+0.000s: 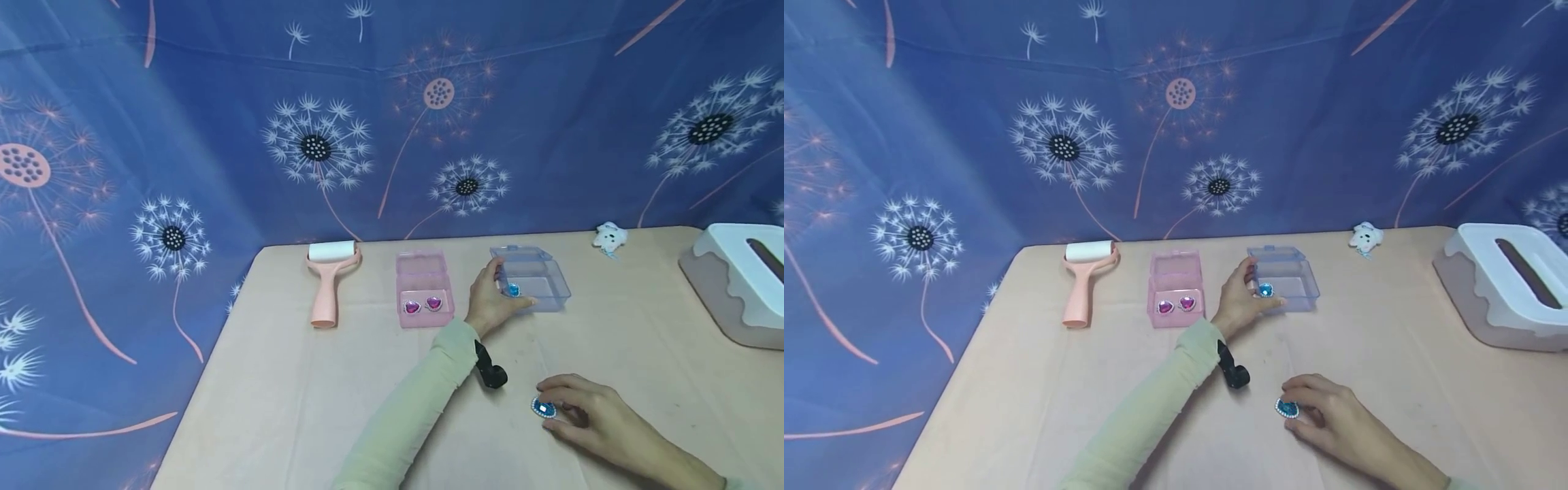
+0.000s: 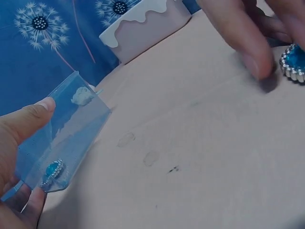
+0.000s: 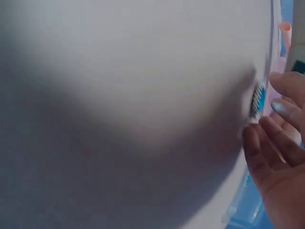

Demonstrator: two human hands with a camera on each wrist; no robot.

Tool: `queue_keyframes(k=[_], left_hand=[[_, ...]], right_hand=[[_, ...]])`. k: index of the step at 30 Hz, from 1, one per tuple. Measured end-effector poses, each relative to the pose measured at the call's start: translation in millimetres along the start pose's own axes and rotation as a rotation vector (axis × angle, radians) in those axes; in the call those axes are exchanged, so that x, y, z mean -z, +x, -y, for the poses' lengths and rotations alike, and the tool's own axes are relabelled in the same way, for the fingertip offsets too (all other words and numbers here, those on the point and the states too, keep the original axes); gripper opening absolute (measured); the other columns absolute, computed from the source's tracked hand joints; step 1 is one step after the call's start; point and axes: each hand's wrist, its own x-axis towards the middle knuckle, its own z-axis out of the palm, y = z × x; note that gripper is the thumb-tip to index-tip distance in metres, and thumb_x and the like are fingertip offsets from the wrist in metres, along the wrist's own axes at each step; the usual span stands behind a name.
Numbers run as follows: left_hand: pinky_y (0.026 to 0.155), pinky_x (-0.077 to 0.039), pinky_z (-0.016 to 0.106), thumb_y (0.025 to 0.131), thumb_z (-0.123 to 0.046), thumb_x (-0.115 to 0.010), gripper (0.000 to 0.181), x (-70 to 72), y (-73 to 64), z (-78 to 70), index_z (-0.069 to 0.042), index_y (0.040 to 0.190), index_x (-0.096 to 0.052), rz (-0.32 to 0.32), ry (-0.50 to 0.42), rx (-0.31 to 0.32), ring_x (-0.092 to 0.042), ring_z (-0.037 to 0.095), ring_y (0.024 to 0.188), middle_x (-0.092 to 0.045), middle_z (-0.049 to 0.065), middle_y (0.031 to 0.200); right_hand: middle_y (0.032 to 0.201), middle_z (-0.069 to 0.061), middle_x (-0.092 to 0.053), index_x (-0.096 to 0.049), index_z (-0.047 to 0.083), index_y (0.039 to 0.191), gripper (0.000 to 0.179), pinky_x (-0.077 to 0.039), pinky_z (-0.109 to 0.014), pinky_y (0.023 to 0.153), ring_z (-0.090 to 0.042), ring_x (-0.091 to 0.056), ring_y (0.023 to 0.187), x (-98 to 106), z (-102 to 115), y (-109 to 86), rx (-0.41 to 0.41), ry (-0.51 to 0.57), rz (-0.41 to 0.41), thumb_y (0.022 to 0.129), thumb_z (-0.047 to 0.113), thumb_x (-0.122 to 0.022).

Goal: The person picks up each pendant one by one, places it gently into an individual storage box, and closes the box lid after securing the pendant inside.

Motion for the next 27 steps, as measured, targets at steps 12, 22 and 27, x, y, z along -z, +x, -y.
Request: queue_keyframes(k=[12, 22, 27], left_hand=[[0.099, -0.046, 0.025, 0.066, -0.029, -0.09, 0.09, -0.6, 0.8, -2.3, -0.022, 0.142, -0.043, -0.003, 0.006, 0.001, -0.055, 0.014, 0.119, -0.058, 0.001, 0.131], [0.099, -0.046, 0.026, 0.067, -0.028, -0.09, 0.09, 0.3, 0.8, -0.7, -0.022, 0.143, -0.043, -0.004, -0.01, 0.005, -0.055, 0.015, 0.119, -0.057, 0.001, 0.131], [0.099, -0.045, 0.026, 0.066, -0.028, -0.09, 0.089, -0.2, 0.2, -1.6, -0.023, 0.142, -0.044, -0.011, -0.009, 0.012, -0.055, 0.014, 0.119, -0.058, 0.0, 0.131]], right_hand=[[0.094, 0.01, -0.065, -0.07, 0.022, 0.089, 0.04, -0.042, -0.004, 0.066, 0.005, -0.057, 0.077, -10.0, -1.7, -1.7, 0.074, 0.032, -0.048, 0.06, 0.0, -0.086], [0.096, 0.012, -0.06, -0.065, 0.023, 0.091, 0.045, -0.036, -0.004, 0.058, 0.007, -0.046, 0.072, -13.1, -4.4, -0.6, 0.127, 0.046, -0.037, 0.059, -0.002, -0.086], [0.093, 0.013, -0.059, -0.064, 0.024, 0.086, 0.043, -0.036, -0.005, 0.057, 0.007, -0.046, 0.071, -11.1, -3.6, 1.5, 0.099, 0.078, -0.011, 0.059, -0.002, -0.085]])
